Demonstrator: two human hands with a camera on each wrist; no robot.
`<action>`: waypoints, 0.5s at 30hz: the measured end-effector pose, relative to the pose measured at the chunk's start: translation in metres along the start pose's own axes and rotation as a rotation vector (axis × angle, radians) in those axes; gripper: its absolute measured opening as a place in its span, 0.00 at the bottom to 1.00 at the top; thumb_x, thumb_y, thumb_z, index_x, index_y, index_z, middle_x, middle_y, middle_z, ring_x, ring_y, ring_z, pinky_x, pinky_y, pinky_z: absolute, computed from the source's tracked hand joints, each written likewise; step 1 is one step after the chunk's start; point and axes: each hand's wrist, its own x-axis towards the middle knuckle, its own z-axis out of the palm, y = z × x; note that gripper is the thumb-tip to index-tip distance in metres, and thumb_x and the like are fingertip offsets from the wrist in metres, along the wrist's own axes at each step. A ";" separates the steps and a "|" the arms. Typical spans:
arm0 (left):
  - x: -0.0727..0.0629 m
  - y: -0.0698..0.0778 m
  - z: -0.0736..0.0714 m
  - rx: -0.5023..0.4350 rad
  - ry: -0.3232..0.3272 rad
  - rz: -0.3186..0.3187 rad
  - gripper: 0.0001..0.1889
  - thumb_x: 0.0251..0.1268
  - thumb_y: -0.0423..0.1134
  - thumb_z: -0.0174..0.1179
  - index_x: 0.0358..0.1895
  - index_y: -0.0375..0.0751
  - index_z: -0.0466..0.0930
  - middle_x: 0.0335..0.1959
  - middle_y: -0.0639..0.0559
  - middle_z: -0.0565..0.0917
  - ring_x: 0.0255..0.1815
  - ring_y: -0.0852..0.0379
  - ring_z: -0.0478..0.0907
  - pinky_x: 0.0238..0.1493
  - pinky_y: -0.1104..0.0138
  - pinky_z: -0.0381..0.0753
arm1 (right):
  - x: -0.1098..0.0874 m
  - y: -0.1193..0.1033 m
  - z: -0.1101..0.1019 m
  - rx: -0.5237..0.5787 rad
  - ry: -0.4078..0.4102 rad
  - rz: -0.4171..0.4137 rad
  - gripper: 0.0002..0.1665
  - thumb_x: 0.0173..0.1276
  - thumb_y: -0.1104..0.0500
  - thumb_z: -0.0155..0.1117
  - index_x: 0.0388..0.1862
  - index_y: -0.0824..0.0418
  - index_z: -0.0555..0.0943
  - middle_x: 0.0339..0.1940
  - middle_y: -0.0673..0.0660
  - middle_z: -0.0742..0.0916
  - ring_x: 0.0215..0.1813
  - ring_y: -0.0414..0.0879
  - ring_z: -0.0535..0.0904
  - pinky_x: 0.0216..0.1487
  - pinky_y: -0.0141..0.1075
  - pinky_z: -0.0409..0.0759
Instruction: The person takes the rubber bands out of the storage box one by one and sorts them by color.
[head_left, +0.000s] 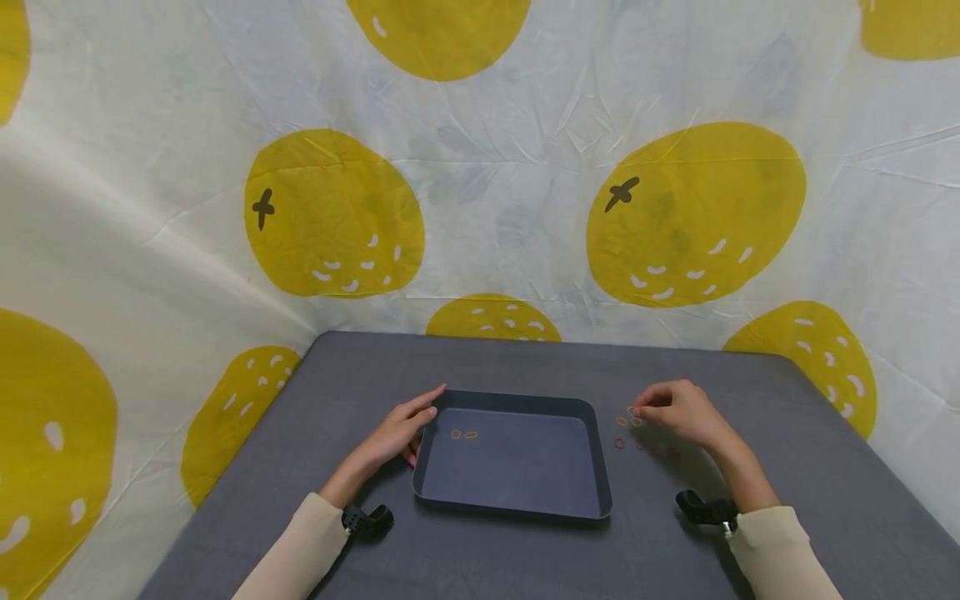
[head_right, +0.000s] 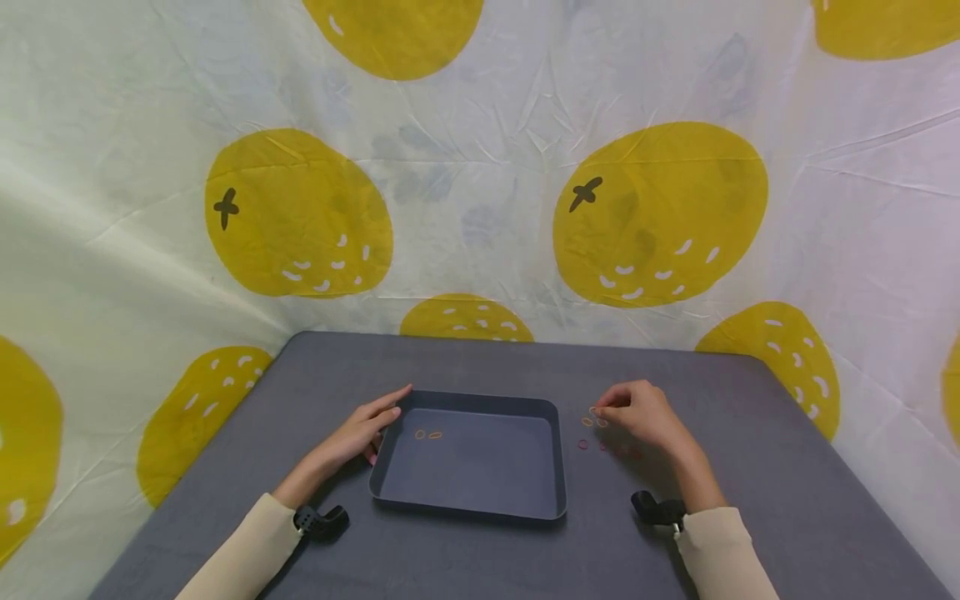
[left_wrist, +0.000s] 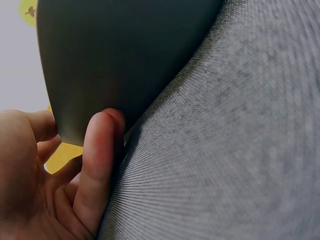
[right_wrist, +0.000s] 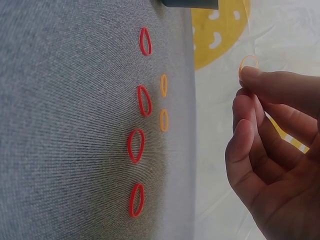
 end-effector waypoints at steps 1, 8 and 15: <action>0.000 0.000 0.000 0.002 0.001 0.001 0.27 0.85 0.53 0.47 0.82 0.68 0.58 0.66 0.36 0.78 0.16 0.57 0.79 0.20 0.60 0.86 | 0.000 -0.001 0.000 0.001 0.001 -0.003 0.08 0.71 0.58 0.71 0.39 0.63 0.90 0.37 0.55 0.92 0.36 0.43 0.83 0.35 0.33 0.81; 0.002 0.000 0.001 0.007 0.008 0.003 0.27 0.85 0.53 0.47 0.82 0.68 0.58 0.63 0.37 0.79 0.15 0.57 0.78 0.20 0.60 0.86 | 0.001 -0.002 -0.002 -0.001 -0.007 -0.002 0.09 0.71 0.57 0.70 0.40 0.63 0.91 0.38 0.55 0.92 0.35 0.38 0.83 0.36 0.32 0.82; 0.003 0.001 0.002 0.021 0.005 0.009 0.28 0.85 0.52 0.47 0.83 0.62 0.57 0.66 0.36 0.76 0.14 0.57 0.78 0.18 0.60 0.85 | 0.001 -0.002 -0.001 0.030 -0.023 0.002 0.09 0.72 0.58 0.70 0.40 0.63 0.90 0.38 0.59 0.92 0.37 0.45 0.85 0.36 0.33 0.82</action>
